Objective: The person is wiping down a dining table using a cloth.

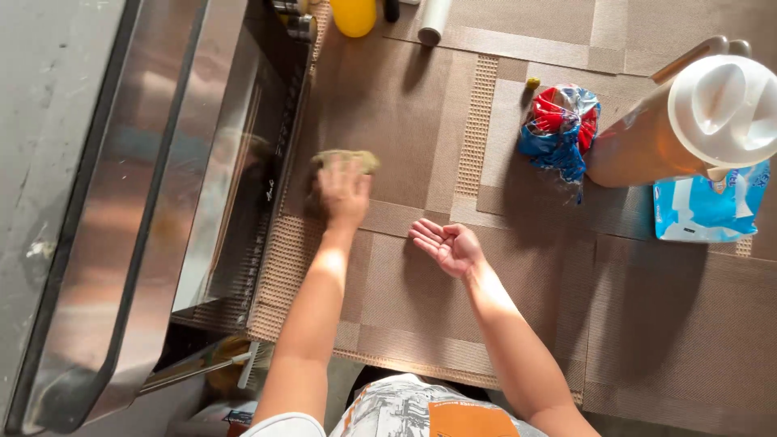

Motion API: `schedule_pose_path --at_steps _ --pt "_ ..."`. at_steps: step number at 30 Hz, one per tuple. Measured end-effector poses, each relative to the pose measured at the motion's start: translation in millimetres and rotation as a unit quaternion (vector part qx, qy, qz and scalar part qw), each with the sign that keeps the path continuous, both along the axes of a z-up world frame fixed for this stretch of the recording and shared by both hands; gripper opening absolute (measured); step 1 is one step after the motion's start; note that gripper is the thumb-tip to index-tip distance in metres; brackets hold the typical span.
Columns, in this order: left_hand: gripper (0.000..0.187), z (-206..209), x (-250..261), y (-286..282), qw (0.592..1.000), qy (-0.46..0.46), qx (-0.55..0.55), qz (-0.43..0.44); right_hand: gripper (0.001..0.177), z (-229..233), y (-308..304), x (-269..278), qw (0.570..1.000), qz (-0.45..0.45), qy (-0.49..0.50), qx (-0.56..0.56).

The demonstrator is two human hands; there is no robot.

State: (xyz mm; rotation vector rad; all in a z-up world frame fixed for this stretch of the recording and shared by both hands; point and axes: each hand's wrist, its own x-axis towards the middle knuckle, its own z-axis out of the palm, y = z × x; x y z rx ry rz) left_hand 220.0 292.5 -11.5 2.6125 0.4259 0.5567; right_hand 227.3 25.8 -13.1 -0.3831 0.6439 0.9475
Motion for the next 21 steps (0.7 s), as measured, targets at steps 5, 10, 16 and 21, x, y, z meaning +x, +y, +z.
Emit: schedule_pose_path --at_steps 5,10,16,21 --pt "0.032 17 31 -79 0.967 0.046 -0.017 -0.248 0.056 -11 -1 5 1.0 0.019 0.013 -0.001" --pt "0.038 10 84 -88 0.953 0.055 -0.057 -0.293 0.056 -18 -3 7 0.999 0.029 0.017 0.016" --pt "0.038 -6 86 5 0.987 -0.133 0.064 -0.066 0.057 -2 0 4 0.999 0.023 0.024 -0.007" --pt "0.04 -31 -5 38 0.995 -0.036 0.051 0.079 0.056 8 3 3 0.999 0.013 0.034 -0.016"
